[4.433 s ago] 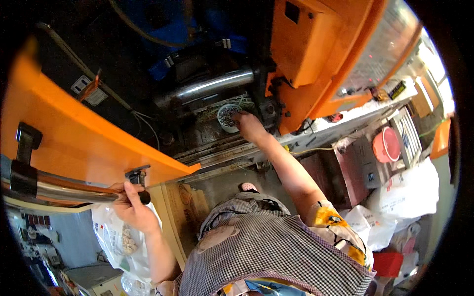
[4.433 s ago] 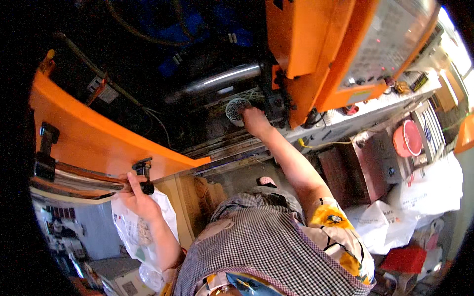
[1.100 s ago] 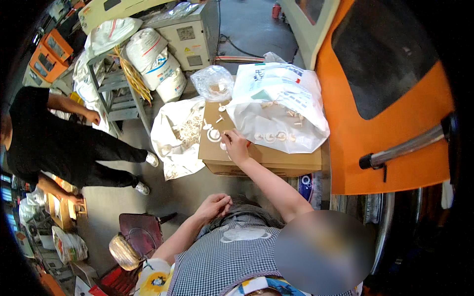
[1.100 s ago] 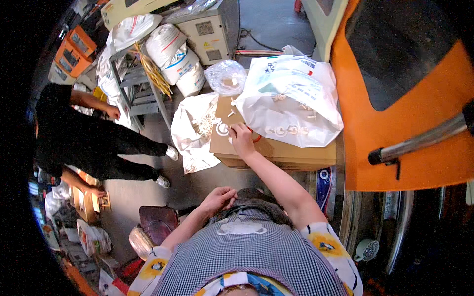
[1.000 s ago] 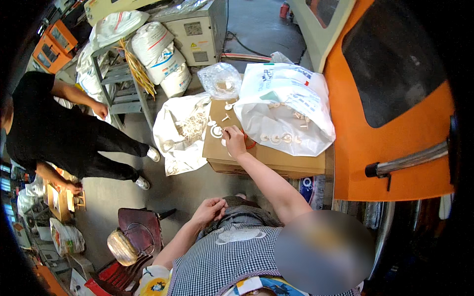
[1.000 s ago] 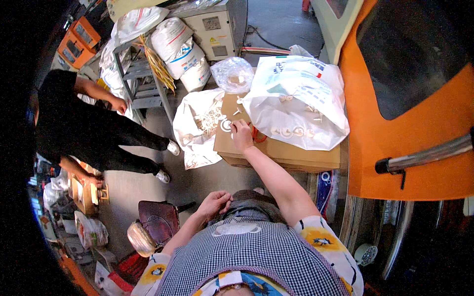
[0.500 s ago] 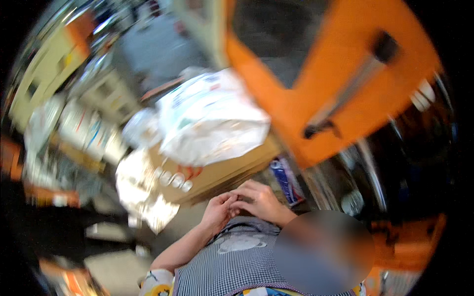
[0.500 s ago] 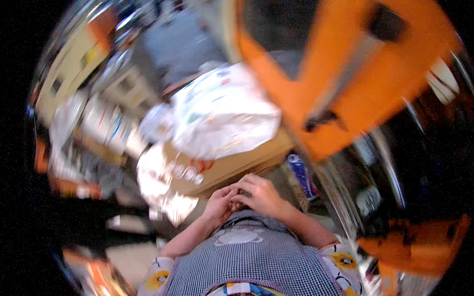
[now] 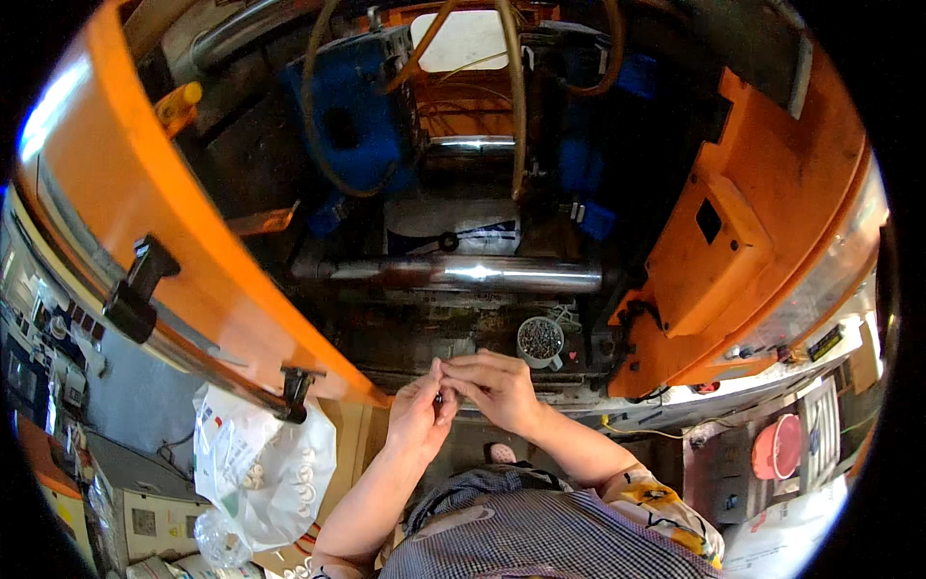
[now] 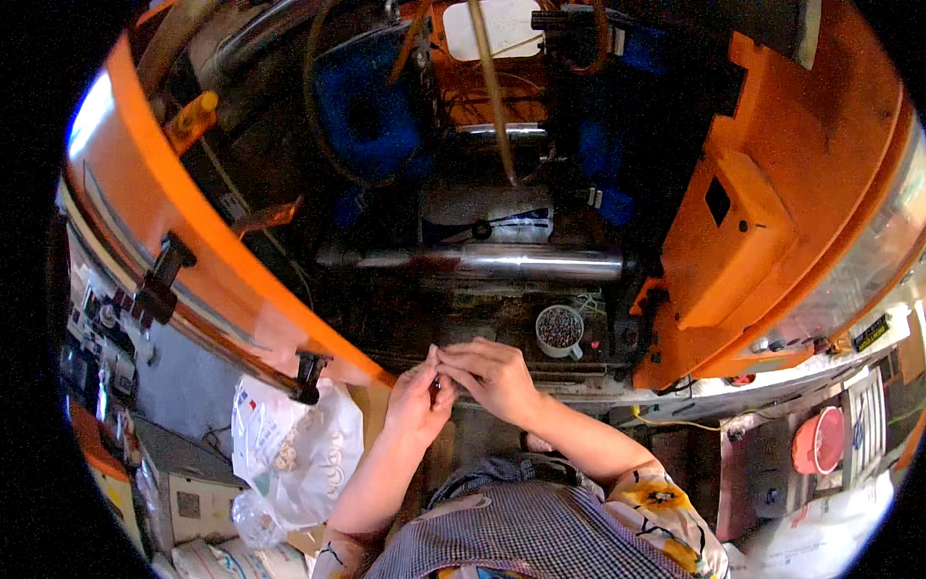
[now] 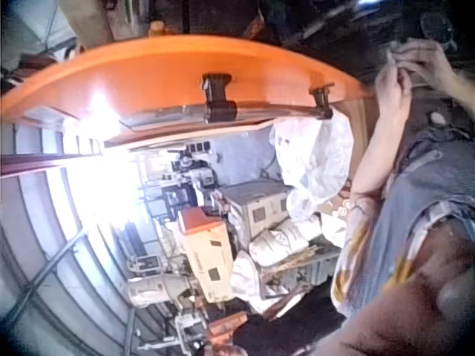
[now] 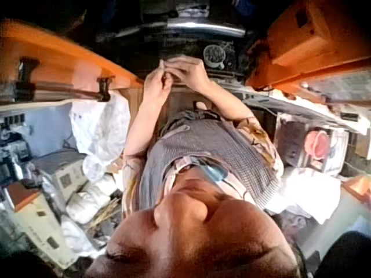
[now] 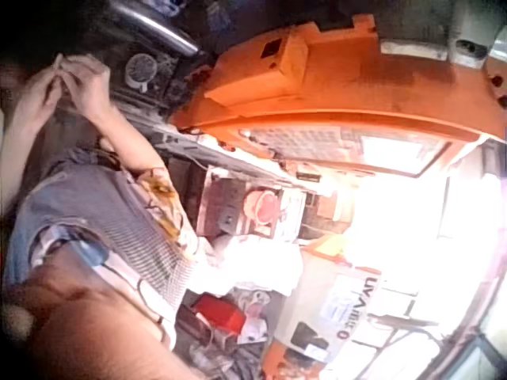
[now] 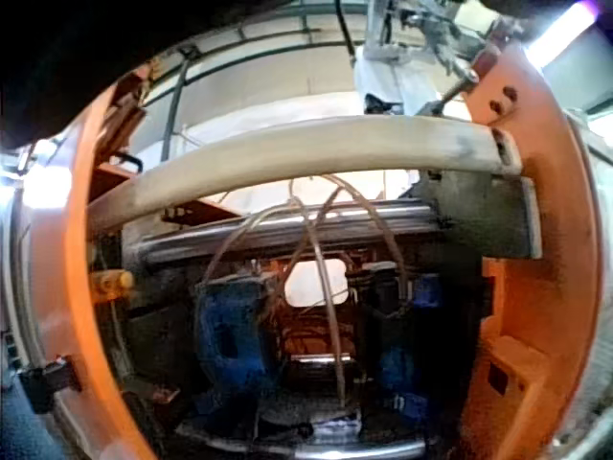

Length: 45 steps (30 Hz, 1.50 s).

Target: The person repeatedly opens an orange industrial machine, removes small white plastic components, and places them into a bag. They also use red scissors to trim excess plastic from the components before bagging them.

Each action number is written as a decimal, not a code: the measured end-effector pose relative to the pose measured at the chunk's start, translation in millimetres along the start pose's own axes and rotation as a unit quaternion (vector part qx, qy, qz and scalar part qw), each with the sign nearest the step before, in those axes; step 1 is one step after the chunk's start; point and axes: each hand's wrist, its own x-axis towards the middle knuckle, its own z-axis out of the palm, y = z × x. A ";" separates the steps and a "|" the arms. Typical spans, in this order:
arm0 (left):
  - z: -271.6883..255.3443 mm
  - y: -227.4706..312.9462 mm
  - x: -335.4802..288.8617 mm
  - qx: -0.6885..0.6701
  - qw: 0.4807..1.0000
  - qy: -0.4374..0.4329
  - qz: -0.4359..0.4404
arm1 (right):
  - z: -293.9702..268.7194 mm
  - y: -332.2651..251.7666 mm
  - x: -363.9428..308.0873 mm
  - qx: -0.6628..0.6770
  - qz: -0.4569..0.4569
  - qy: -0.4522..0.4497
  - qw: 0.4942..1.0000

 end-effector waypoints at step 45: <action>6.3 27.0 92.2 0.069 0.982 0.175 0.017 | 86.4 367.0 347.6 -0.053 0.194 0.295 0.934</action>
